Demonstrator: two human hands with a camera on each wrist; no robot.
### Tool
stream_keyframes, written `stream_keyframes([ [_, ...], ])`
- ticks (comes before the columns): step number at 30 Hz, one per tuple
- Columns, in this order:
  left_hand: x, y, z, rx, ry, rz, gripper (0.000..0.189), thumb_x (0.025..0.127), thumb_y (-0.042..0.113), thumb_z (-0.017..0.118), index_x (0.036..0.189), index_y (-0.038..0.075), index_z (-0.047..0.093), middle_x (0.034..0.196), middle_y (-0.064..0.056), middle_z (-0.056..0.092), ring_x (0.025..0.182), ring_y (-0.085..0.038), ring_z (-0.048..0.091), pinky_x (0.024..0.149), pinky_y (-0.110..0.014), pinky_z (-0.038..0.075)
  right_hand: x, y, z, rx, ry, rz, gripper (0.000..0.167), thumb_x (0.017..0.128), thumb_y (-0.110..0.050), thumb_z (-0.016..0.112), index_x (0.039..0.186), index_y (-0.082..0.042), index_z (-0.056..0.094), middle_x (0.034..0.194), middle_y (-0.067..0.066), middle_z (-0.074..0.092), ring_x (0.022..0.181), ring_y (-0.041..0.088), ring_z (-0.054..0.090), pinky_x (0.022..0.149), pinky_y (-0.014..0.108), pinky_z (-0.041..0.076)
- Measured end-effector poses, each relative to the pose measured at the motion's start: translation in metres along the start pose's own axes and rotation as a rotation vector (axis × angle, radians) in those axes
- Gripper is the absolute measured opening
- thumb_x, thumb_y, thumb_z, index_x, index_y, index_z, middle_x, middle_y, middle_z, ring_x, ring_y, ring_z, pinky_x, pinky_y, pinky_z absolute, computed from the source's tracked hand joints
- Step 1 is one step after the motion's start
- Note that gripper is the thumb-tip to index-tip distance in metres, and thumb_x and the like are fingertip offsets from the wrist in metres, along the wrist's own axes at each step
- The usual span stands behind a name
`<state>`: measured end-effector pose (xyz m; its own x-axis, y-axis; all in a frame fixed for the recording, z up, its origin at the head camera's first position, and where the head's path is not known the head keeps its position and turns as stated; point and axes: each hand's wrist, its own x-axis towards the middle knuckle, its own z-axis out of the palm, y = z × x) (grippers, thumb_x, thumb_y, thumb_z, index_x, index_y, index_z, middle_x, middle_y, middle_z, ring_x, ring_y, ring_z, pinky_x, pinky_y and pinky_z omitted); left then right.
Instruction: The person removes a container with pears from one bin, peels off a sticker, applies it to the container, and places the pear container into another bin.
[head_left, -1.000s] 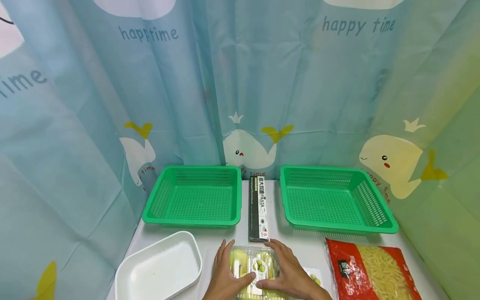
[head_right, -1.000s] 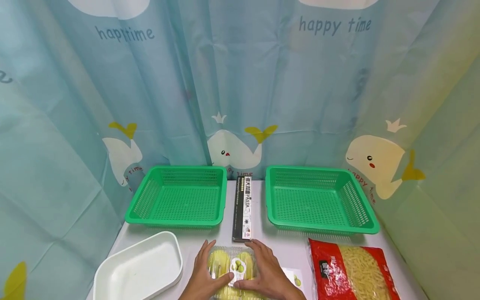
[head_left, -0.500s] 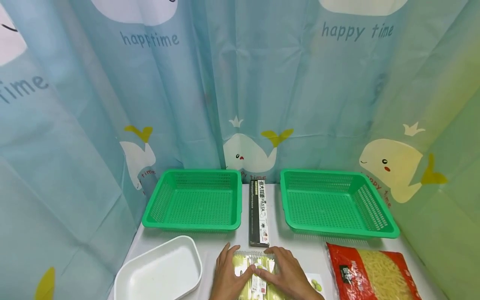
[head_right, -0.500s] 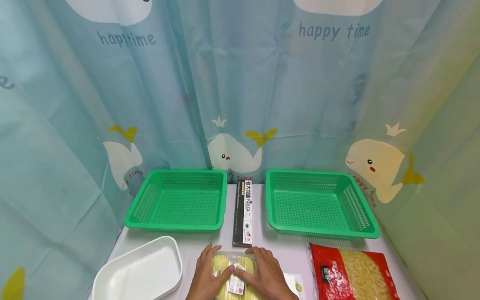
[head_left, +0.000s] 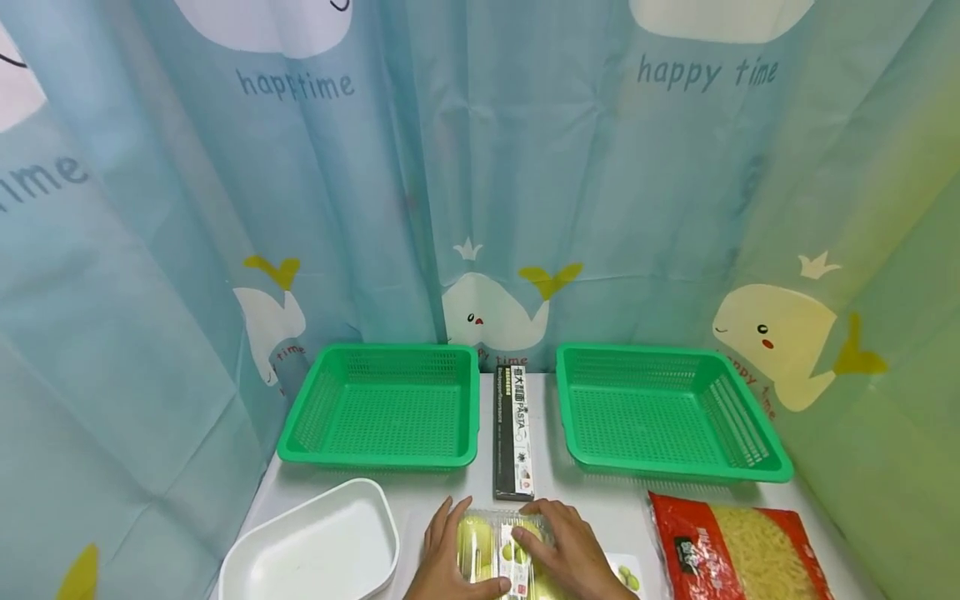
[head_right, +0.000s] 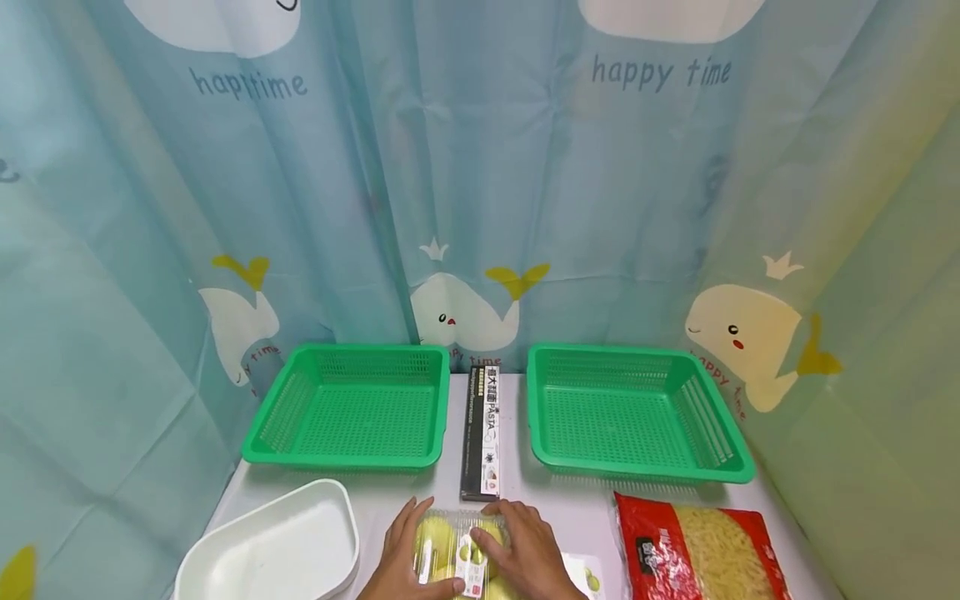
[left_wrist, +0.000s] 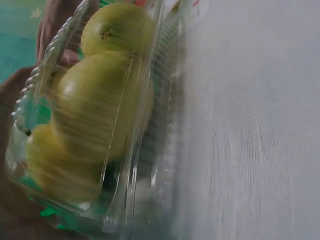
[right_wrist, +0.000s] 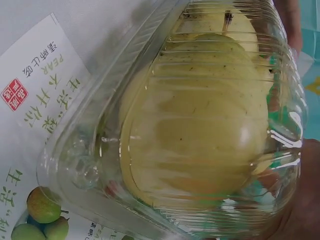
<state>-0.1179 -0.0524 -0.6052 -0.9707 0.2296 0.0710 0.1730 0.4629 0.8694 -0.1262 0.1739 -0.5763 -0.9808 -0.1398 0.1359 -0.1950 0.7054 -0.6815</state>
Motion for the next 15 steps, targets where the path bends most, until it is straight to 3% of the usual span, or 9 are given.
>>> stream_keyframes([
  [3, -0.0035, -0.0036, -0.0006, -0.029, -0.019, 0.011, 0.119, 0.069, 0.046, 0.095, 0.162, 0.006, 0.032, 0.162, -0.037, 0.022, 0.146, -0.064, 0.025, 0.105, -0.085, 0.034, -0.0016, -0.0003, -0.0001, -0.01, -0.019, 0.004, 0.027, 0.098, -0.047, 0.074, 0.115, -0.025, 0.071, 0.119, -0.004, 0.071, 0.115, 0.028, 0.065, 0.098, 0.057, 0.05],
  [7, -0.0049, -0.0035, 0.002, -0.052, 0.006, 0.014, 0.108, 0.076, 0.044, 0.091, 0.162, 0.009, 0.035, 0.163, -0.036, 0.022, 0.147, -0.062, 0.024, 0.104, -0.086, 0.033, -0.0022, -0.0005, -0.0006, -0.044, 0.005, -0.019, 0.028, 0.098, -0.047, 0.074, 0.115, -0.024, 0.073, 0.119, -0.004, 0.072, 0.115, 0.028, 0.066, 0.098, 0.058, 0.051],
  [15, -0.0053, 0.0026, 0.0048, -0.087, 0.066, -0.071, 0.086, 0.086, 0.046, 0.084, 0.155, 0.014, 0.045, 0.161, -0.025, 0.03, 0.149, -0.049, 0.026, 0.108, -0.082, 0.033, -0.0021, -0.0056, -0.0014, -0.061, 0.015, -0.021, 0.035, 0.096, -0.053, 0.075, 0.117, -0.025, 0.072, 0.121, -0.005, 0.071, 0.117, 0.026, 0.066, 0.1, 0.057, 0.051],
])
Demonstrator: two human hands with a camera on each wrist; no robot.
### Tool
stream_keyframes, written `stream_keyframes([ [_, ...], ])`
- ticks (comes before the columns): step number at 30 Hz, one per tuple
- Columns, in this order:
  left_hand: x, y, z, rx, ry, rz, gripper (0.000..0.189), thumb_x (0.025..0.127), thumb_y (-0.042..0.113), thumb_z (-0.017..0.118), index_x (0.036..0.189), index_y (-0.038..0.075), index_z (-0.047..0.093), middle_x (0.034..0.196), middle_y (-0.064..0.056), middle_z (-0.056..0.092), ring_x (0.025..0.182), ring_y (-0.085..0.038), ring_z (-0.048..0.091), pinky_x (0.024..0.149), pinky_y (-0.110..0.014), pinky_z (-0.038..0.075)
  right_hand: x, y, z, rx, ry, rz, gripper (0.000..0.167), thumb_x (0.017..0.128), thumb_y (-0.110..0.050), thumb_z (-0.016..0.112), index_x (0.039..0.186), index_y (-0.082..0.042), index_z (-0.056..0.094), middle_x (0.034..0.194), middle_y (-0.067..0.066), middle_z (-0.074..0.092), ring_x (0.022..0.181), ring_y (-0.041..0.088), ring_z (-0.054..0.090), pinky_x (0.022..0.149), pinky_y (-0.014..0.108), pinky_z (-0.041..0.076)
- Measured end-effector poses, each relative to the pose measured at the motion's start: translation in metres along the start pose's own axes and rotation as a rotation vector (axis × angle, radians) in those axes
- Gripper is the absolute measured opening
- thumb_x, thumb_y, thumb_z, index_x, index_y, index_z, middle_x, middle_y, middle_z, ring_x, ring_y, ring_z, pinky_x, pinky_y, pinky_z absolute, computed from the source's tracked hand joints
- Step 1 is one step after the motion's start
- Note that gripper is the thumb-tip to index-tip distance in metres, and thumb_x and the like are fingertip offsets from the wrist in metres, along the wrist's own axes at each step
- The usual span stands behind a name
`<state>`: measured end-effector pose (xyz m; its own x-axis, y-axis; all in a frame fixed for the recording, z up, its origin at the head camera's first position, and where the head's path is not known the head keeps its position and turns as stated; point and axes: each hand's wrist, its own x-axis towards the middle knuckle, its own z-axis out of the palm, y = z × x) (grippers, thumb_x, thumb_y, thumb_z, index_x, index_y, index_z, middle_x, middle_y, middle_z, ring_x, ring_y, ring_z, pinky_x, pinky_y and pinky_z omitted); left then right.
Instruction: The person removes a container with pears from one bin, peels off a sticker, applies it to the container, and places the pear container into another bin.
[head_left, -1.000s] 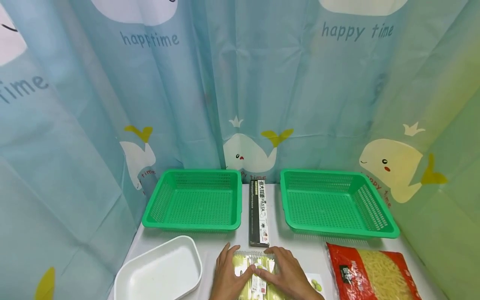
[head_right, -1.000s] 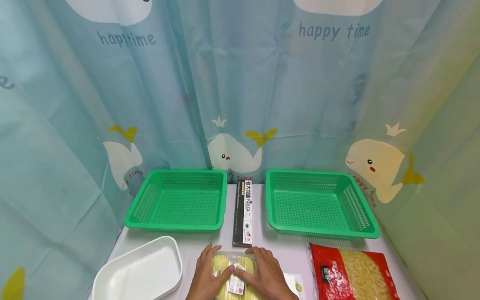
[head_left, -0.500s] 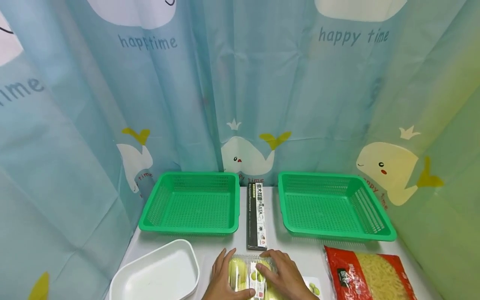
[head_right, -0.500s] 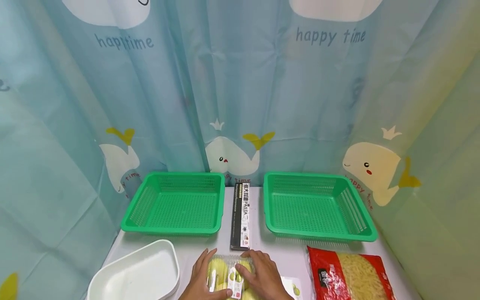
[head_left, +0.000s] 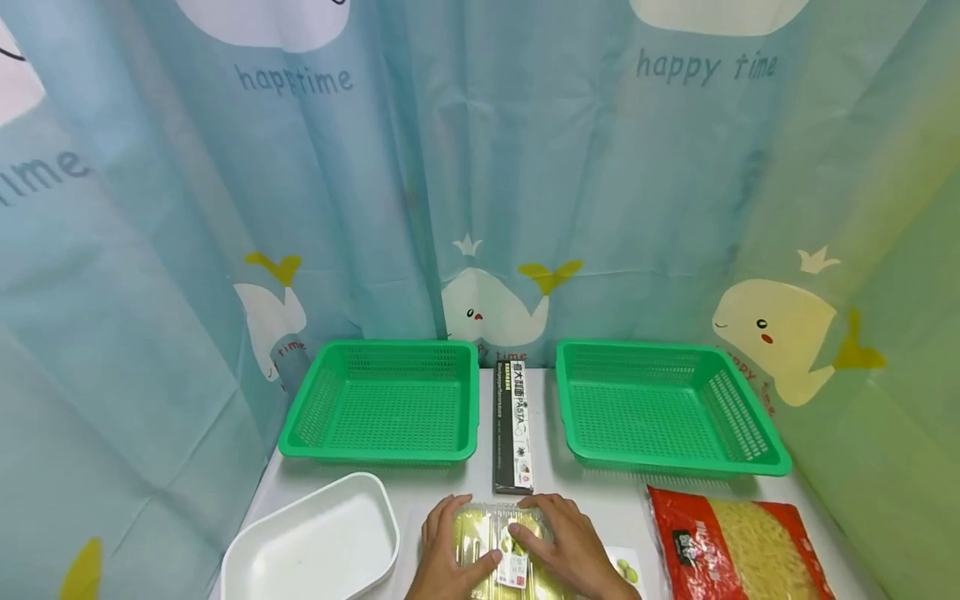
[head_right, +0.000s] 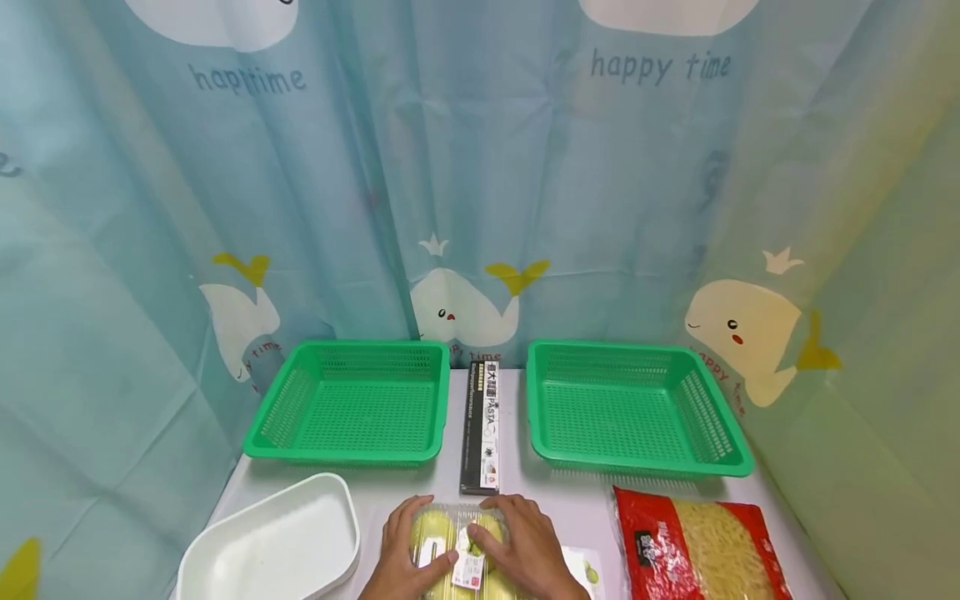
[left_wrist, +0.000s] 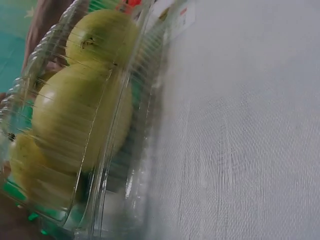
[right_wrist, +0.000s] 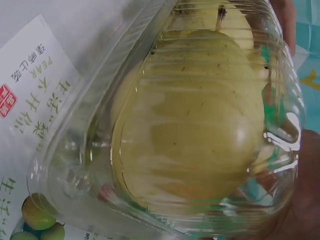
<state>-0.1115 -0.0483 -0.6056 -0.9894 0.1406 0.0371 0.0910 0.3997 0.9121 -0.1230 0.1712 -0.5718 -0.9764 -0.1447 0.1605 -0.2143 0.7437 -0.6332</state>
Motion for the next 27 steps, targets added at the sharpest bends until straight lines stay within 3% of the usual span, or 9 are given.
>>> stream_keyframes([
  [2, 0.0, 0.0, 0.001, -0.001, 0.013, -0.01, 0.082, 0.088, 0.046, 0.083, 0.154, 0.015, 0.046, 0.161, -0.023, 0.031, 0.149, -0.048, 0.026, 0.109, -0.082, 0.032, 0.0, -0.001, 0.001, -0.025, -0.003, 0.0, 0.042, 0.093, -0.058, 0.076, 0.117, -0.024, 0.072, 0.121, -0.004, 0.07, 0.117, 0.027, 0.066, 0.1, 0.057, 0.051],
  [6, 0.001, -0.003, 0.004, -0.011, 0.067, 0.029, 0.07, 0.093, 0.041, 0.078, 0.151, 0.011, 0.051, 0.157, -0.024, 0.037, 0.147, -0.048, 0.029, 0.11, -0.082, 0.03, -0.002, -0.002, 0.004, -0.08, 0.014, 0.003, 0.052, 0.087, -0.064, 0.079, 0.116, -0.022, 0.072, 0.119, -0.003, 0.07, 0.115, 0.028, 0.066, 0.098, 0.055, 0.052],
  [9, -0.001, -0.006, 0.006, -0.031, 0.1, 0.061, 0.061, 0.096, 0.035, 0.075, 0.148, 0.013, 0.054, 0.158, -0.026, 0.038, 0.146, -0.049, 0.03, 0.11, -0.082, 0.029, -0.004, -0.002, 0.006, -0.067, 0.04, 0.011, 0.048, 0.089, -0.061, 0.078, 0.118, -0.022, 0.074, 0.12, -0.004, 0.071, 0.115, 0.028, 0.066, 0.099, 0.057, 0.052],
  [12, -0.001, -0.007, 0.006, -0.068, 0.1, 0.055, 0.058, 0.096, 0.032, 0.075, 0.149, 0.016, 0.055, 0.162, -0.026, 0.035, 0.148, -0.051, 0.028, 0.111, -0.084, 0.025, -0.006, -0.001, 0.007, -0.046, 0.06, -0.005, 0.044, 0.093, -0.055, 0.078, 0.121, -0.022, 0.074, 0.122, -0.003, 0.071, 0.117, 0.028, 0.066, 0.1, 0.06, 0.051],
  [14, 0.0, -0.007, 0.005, -0.086, 0.089, 0.034, 0.056, 0.098, 0.032, 0.073, 0.149, 0.019, 0.055, 0.164, -0.024, 0.032, 0.15, -0.052, 0.024, 0.112, -0.085, 0.022, -0.005, 0.0, 0.005, -0.061, 0.048, -0.029, 0.052, 0.09, -0.058, 0.079, 0.124, -0.02, 0.073, 0.125, 0.0, 0.07, 0.118, 0.03, 0.065, 0.1, 0.061, 0.051],
  [20, 0.002, -0.009, 0.005, -0.091, 0.105, 0.019, 0.051, 0.1, 0.029, 0.071, 0.148, 0.019, 0.056, 0.164, -0.025, 0.032, 0.149, -0.053, 0.024, 0.111, -0.084, 0.021, -0.007, 0.0, -0.001, -0.16, -0.058, -0.061, 0.099, 0.069, -0.084, 0.079, 0.138, -0.015, 0.063, 0.138, 0.011, 0.06, 0.124, 0.04, 0.059, 0.1, 0.066, 0.049],
  [24, 0.002, -0.011, 0.007, -0.094, 0.12, 0.025, 0.054, 0.097, 0.026, 0.073, 0.148, 0.019, 0.057, 0.164, -0.026, 0.033, 0.149, -0.053, 0.025, 0.111, -0.084, 0.021, -0.011, -0.003, -0.001, -0.154, -0.054, -0.033, 0.107, 0.068, -0.083, 0.081, 0.146, -0.013, 0.06, 0.144, 0.018, 0.057, 0.129, 0.045, 0.056, 0.098, 0.068, 0.049],
  [27, 0.002, -0.012, 0.006, -0.104, 0.116, 0.024, 0.055, 0.096, 0.025, 0.074, 0.148, 0.021, 0.057, 0.166, -0.027, 0.03, 0.15, -0.055, 0.023, 0.111, -0.086, 0.02, -0.014, -0.004, 0.0, -0.129, -0.028, 0.04, 0.103, 0.073, -0.077, 0.082, 0.148, -0.011, 0.059, 0.147, 0.021, 0.056, 0.131, 0.046, 0.056, 0.098, 0.07, 0.05],
])
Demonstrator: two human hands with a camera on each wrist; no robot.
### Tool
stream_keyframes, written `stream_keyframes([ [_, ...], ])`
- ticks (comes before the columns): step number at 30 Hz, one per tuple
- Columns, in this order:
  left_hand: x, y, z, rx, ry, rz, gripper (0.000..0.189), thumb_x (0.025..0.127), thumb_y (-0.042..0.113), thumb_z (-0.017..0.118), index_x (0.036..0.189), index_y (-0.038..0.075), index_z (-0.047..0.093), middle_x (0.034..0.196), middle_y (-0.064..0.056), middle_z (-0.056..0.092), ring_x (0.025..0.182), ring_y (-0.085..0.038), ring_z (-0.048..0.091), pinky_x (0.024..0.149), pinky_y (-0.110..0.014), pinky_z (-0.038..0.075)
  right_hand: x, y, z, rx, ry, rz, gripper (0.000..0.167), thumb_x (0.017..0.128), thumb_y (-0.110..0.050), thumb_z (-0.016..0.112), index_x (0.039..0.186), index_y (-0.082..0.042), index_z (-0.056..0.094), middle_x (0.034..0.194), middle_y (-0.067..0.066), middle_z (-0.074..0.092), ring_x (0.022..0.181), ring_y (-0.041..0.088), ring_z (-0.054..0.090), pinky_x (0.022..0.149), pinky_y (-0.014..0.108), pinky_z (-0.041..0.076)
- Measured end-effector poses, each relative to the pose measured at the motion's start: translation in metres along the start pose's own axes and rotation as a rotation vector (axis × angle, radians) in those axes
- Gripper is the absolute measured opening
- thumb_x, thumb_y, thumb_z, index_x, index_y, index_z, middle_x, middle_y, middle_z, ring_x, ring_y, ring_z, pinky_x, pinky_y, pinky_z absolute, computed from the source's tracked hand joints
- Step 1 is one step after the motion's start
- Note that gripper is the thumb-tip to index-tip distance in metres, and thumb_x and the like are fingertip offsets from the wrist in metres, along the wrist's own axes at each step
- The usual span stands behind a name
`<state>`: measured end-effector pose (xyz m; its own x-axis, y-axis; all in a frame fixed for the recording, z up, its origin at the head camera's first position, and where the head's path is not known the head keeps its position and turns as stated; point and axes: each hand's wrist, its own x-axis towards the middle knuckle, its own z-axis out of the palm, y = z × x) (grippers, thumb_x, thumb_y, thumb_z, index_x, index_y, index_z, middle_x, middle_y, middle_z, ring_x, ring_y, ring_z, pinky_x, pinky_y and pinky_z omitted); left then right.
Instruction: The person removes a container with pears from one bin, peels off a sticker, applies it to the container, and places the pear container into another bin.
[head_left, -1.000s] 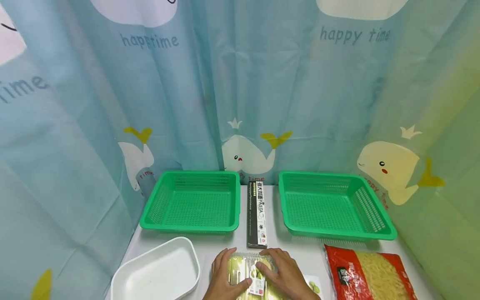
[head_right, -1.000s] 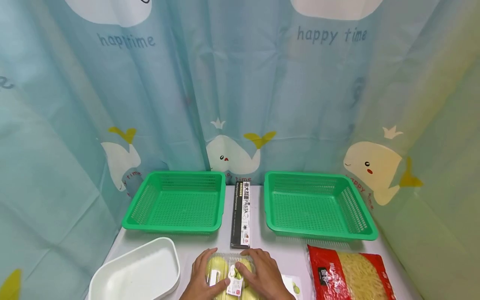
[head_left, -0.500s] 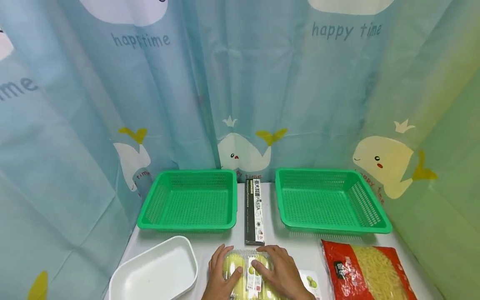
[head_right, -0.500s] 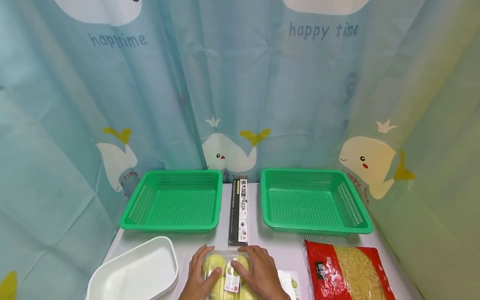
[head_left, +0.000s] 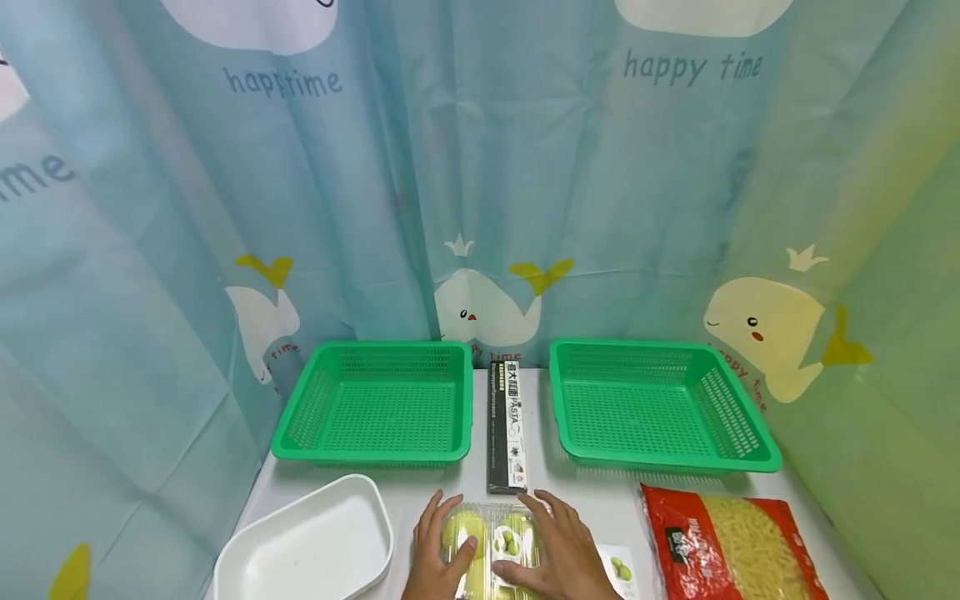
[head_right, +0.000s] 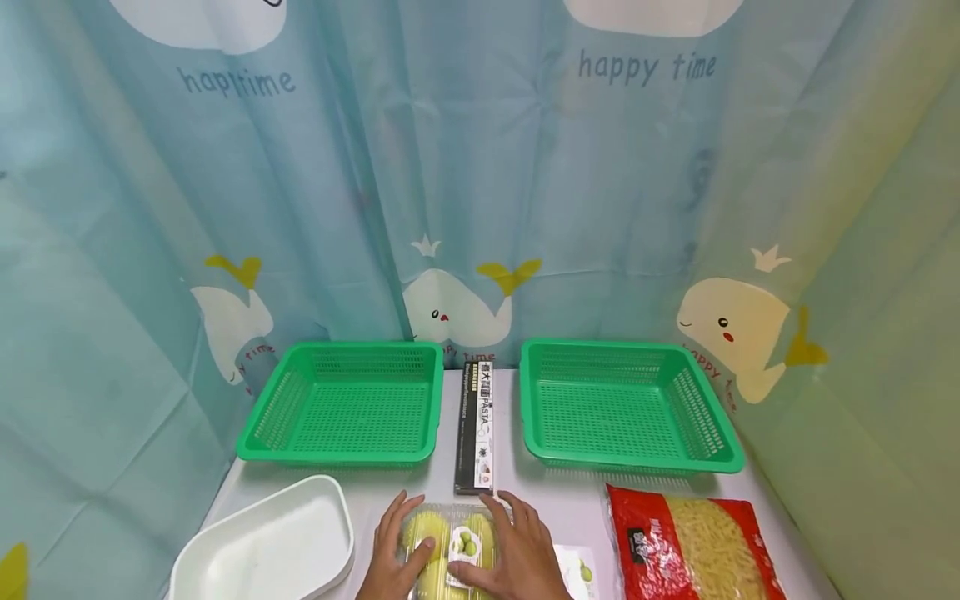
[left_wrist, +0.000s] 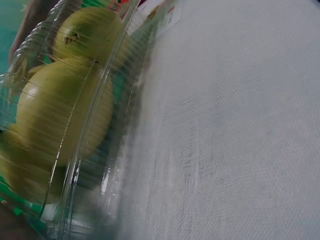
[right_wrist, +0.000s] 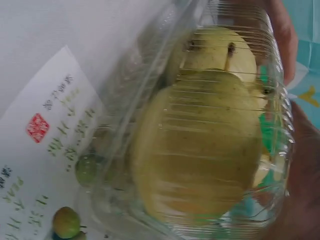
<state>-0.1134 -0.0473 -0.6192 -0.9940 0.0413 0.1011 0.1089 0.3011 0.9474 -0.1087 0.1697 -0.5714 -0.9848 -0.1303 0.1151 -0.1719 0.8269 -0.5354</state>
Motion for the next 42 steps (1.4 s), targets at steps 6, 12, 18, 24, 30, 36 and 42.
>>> stream_keyframes([
  [6, 0.0, 0.002, -0.008, -0.092, -0.054, -0.019, 0.054, 0.099, 0.024, 0.07, 0.151, 0.016, 0.054, 0.17, -0.03, 0.018, 0.153, -0.062, 0.011, 0.112, -0.088, 0.011, -0.003, 0.0, -0.003, 0.012, 0.05, 0.22, 0.089, 0.083, -0.072, 0.077, 0.143, -0.007, 0.062, 0.142, 0.024, 0.059, 0.126, 0.046, 0.06, 0.094, 0.066, 0.054],
  [12, 0.002, -0.003, -0.013, -0.253, -0.044, -0.071, 0.049, 0.107, 0.022, 0.059, 0.152, 0.003, 0.051, 0.17, -0.032, 0.018, 0.156, -0.061, 0.007, 0.118, -0.082, 0.009, -0.006, 0.004, -0.006, 0.028, -0.031, 0.389, 0.095, 0.09, -0.077, 0.065, 0.147, -0.001, 0.053, 0.132, 0.028, 0.064, 0.107, 0.048, 0.069, 0.078, 0.066, 0.056],
  [18, -0.002, -0.014, -0.012, -0.335, -0.034, -0.151, 0.053, 0.11, 0.022, 0.052, 0.157, 0.001, 0.041, 0.168, -0.03, 0.029, 0.157, -0.051, 0.022, 0.125, -0.056, 0.027, -0.01, 0.011, -0.003, 0.082, -0.053, 0.453, 0.093, 0.095, -0.073, 0.061, 0.145, 0.005, 0.049, 0.115, 0.029, 0.071, 0.096, 0.047, 0.072, 0.072, 0.062, 0.055],
  [24, -0.002, -0.02, -0.012, -0.366, -0.039, -0.109, 0.054, 0.112, 0.027, 0.049, 0.158, 0.0, 0.04, 0.169, -0.031, 0.026, 0.158, -0.054, 0.01, 0.125, -0.07, 0.009, -0.009, 0.009, -0.003, 0.216, 0.0, 0.432, 0.095, 0.097, -0.062, 0.066, 0.146, 0.017, 0.043, 0.124, 0.036, 0.058, 0.106, 0.049, 0.067, 0.087, 0.065, 0.056],
  [30, 0.0, -0.025, -0.015, -0.298, -0.046, -0.06, 0.051, 0.114, 0.028, 0.041, 0.157, 0.0, 0.041, 0.165, -0.033, 0.03, 0.153, -0.059, 0.016, 0.12, -0.075, 0.014, -0.009, 0.002, -0.003, 0.384, 0.004, 0.424, 0.097, 0.096, -0.054, 0.07, 0.154, 0.013, 0.031, 0.131, 0.042, 0.049, 0.109, 0.05, 0.064, 0.092, 0.068, 0.053],
  [36, -0.002, -0.017, -0.018, -0.379, -0.059, -0.108, 0.053, 0.113, 0.029, 0.043, 0.156, -0.002, 0.041, 0.167, -0.033, 0.025, 0.156, -0.058, 0.009, 0.122, -0.076, 0.004, -0.006, 0.002, -0.009, 0.578, -0.11, 0.48, 0.098, 0.095, -0.053, 0.07, 0.164, -0.005, 0.019, 0.152, 0.051, 0.034, 0.129, 0.071, 0.047, 0.097, 0.08, 0.045],
  [42, -0.004, -0.015, -0.013, -0.374, -0.056, -0.067, 0.051, 0.113, 0.027, 0.043, 0.154, -0.002, 0.045, 0.166, -0.033, 0.028, 0.157, -0.054, 0.016, 0.125, -0.071, 0.01, -0.003, 0.016, -0.014, 0.783, -0.118, 0.472, 0.087, 0.1, -0.04, 0.065, 0.166, -0.009, 0.018, 0.15, 0.045, 0.039, 0.125, 0.055, 0.057, 0.096, 0.067, 0.053],
])
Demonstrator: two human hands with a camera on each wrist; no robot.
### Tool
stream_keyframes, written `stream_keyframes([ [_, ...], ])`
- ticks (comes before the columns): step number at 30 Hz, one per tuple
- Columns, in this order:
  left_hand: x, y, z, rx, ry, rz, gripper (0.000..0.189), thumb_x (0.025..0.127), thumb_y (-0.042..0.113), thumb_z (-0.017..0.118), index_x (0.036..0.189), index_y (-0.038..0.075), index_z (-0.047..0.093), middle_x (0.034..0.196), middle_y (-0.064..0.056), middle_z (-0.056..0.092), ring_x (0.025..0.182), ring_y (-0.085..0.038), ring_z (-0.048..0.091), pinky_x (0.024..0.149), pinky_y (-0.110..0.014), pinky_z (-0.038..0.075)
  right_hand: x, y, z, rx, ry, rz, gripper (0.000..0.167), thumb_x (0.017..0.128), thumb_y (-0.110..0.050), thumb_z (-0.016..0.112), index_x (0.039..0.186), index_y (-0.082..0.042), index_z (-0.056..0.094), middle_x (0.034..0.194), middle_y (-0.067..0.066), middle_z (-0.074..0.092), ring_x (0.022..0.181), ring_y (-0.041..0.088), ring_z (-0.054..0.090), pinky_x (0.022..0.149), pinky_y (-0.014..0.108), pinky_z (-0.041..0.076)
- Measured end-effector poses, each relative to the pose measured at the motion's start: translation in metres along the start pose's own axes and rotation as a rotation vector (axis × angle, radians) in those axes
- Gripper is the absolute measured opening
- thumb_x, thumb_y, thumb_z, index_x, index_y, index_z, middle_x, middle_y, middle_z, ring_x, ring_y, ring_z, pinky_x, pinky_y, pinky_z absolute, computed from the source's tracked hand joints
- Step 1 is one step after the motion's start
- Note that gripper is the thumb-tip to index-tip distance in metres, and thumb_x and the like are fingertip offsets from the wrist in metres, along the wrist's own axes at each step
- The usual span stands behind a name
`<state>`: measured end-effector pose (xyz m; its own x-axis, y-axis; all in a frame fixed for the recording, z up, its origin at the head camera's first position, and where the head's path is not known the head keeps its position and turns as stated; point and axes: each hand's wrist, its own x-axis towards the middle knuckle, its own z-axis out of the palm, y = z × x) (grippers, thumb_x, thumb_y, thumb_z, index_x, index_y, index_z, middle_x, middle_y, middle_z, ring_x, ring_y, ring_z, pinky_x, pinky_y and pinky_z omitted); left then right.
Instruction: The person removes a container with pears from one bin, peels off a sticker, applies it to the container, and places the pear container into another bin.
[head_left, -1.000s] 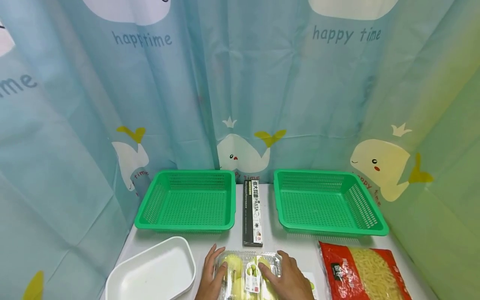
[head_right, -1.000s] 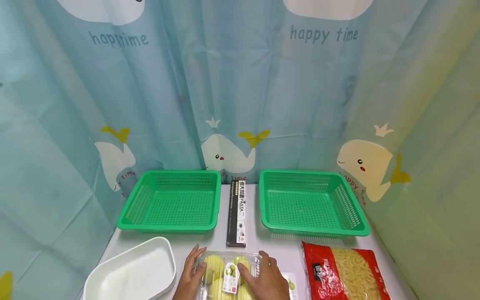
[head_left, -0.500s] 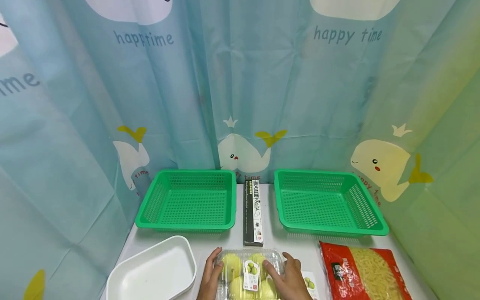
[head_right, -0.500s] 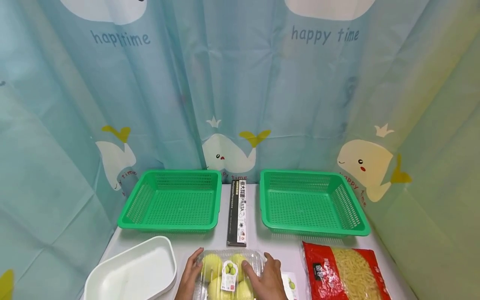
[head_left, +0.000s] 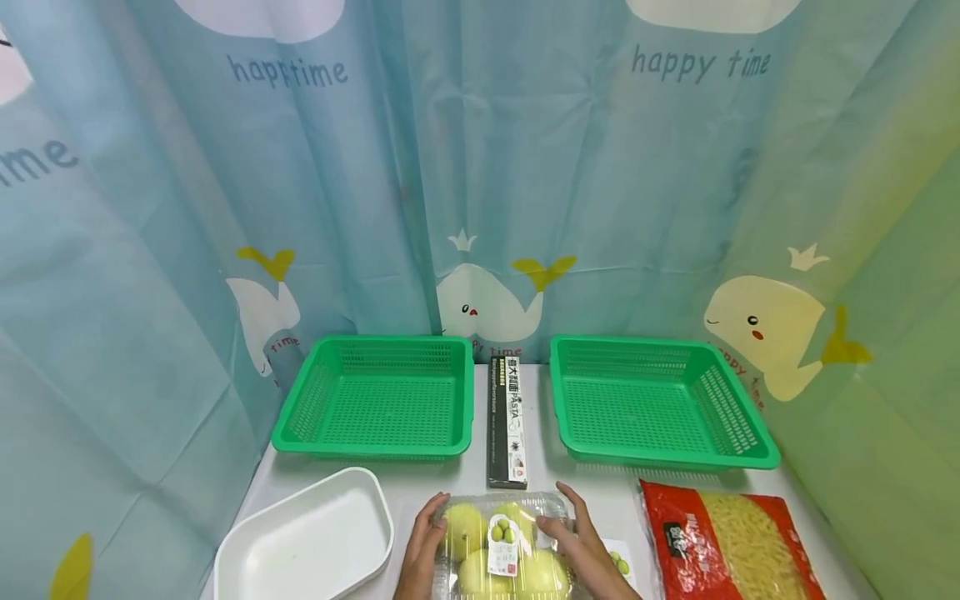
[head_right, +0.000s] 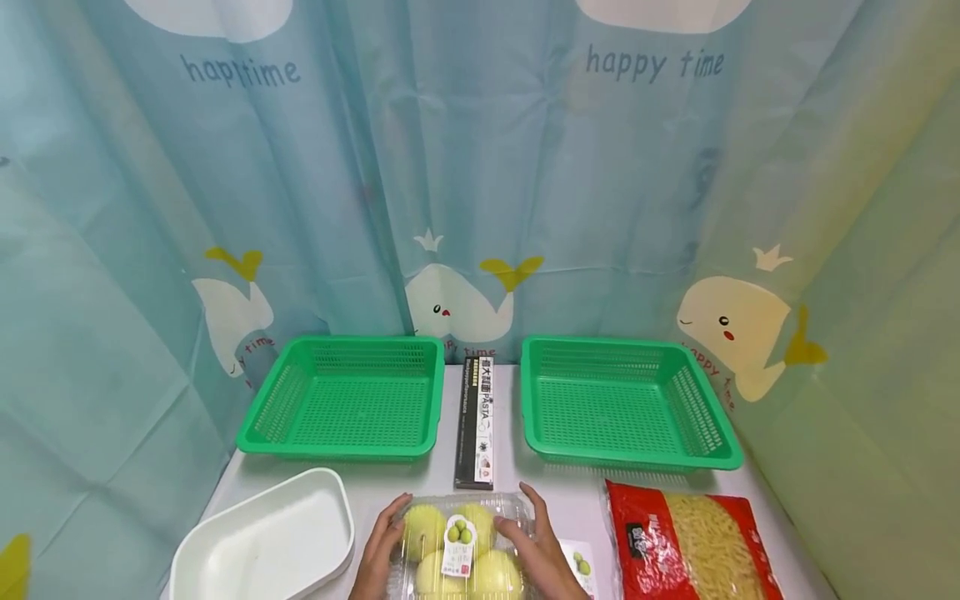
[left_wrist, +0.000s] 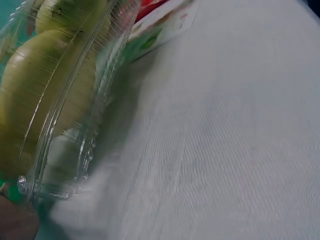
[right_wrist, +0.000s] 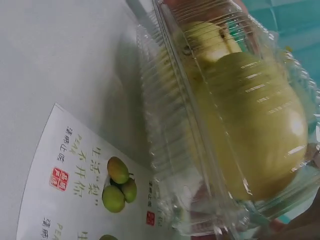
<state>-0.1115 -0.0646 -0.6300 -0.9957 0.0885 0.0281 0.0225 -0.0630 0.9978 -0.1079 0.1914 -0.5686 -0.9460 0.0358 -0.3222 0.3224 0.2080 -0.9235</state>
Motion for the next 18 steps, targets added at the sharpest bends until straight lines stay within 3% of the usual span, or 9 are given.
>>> stream_keyframes([
  [3, 0.002, 0.003, 0.003, 0.016, -0.019, 0.005, 0.051, 0.114, 0.027, 0.042, 0.156, -0.002, 0.042, 0.167, -0.032, 0.027, 0.158, -0.054, 0.014, 0.126, -0.07, 0.011, 0.0, 0.0, -0.006, 0.076, -0.003, -0.002, 0.082, 0.101, -0.034, 0.062, 0.166, -0.011, 0.018, 0.145, 0.038, 0.046, 0.116, 0.04, 0.064, 0.093, 0.055, 0.056],
  [4, 0.003, 0.007, 0.005, -0.003, -0.031, -0.014, 0.052, 0.114, 0.028, 0.042, 0.157, -0.002, 0.041, 0.168, -0.031, 0.025, 0.157, -0.057, 0.009, 0.123, -0.074, 0.004, 0.0, -0.001, -0.009, 0.077, 0.001, -0.005, 0.081, 0.101, -0.033, 0.062, 0.166, -0.012, 0.018, 0.148, 0.037, 0.044, 0.118, 0.04, 0.063, 0.094, 0.056, 0.056],
  [8, 0.009, 0.015, 0.008, 0.053, -0.05, -0.019, 0.051, 0.116, 0.028, 0.039, 0.158, 0.0, 0.039, 0.169, -0.025, 0.029, 0.159, -0.05, 0.017, 0.129, -0.057, 0.017, -0.003, -0.007, -0.021, 0.013, 0.005, -0.047, 0.078, 0.101, -0.034, 0.061, 0.165, -0.015, 0.022, 0.159, 0.035, 0.033, 0.132, 0.05, 0.053, 0.1, 0.068, 0.05],
  [12, 0.016, 0.021, 0.01, 0.066, -0.06, -0.035, 0.051, 0.116, 0.029, 0.038, 0.159, 0.001, 0.039, 0.166, -0.022, 0.036, 0.156, -0.047, 0.028, 0.125, -0.042, 0.032, -0.007, -0.015, -0.037, -0.039, -0.01, -0.094, 0.075, 0.101, -0.034, 0.061, 0.164, -0.018, 0.025, 0.164, 0.034, 0.027, 0.142, 0.061, 0.038, 0.098, 0.08, 0.043],
  [14, 0.02, 0.024, 0.012, 0.055, -0.078, -0.057, 0.051, 0.117, 0.03, 0.037, 0.159, 0.001, 0.037, 0.166, -0.021, 0.037, 0.155, -0.046, 0.03, 0.125, -0.045, 0.032, -0.008, -0.019, -0.045, -0.048, -0.016, -0.106, 0.074, 0.101, -0.034, 0.061, 0.164, -0.019, 0.025, 0.166, 0.033, 0.025, 0.143, 0.062, 0.037, 0.097, 0.082, 0.043],
  [18, 0.029, 0.025, 0.018, 0.06, -0.105, -0.062, 0.052, 0.117, 0.032, 0.037, 0.159, 0.0, 0.037, 0.165, -0.021, 0.038, 0.154, -0.045, 0.033, 0.125, -0.05, 0.032, -0.01, -0.029, -0.066, -0.069, -0.039, -0.108, 0.072, 0.103, -0.035, 0.059, 0.165, -0.022, 0.023, 0.168, 0.033, 0.017, 0.132, 0.057, 0.05, 0.094, 0.079, 0.046],
])
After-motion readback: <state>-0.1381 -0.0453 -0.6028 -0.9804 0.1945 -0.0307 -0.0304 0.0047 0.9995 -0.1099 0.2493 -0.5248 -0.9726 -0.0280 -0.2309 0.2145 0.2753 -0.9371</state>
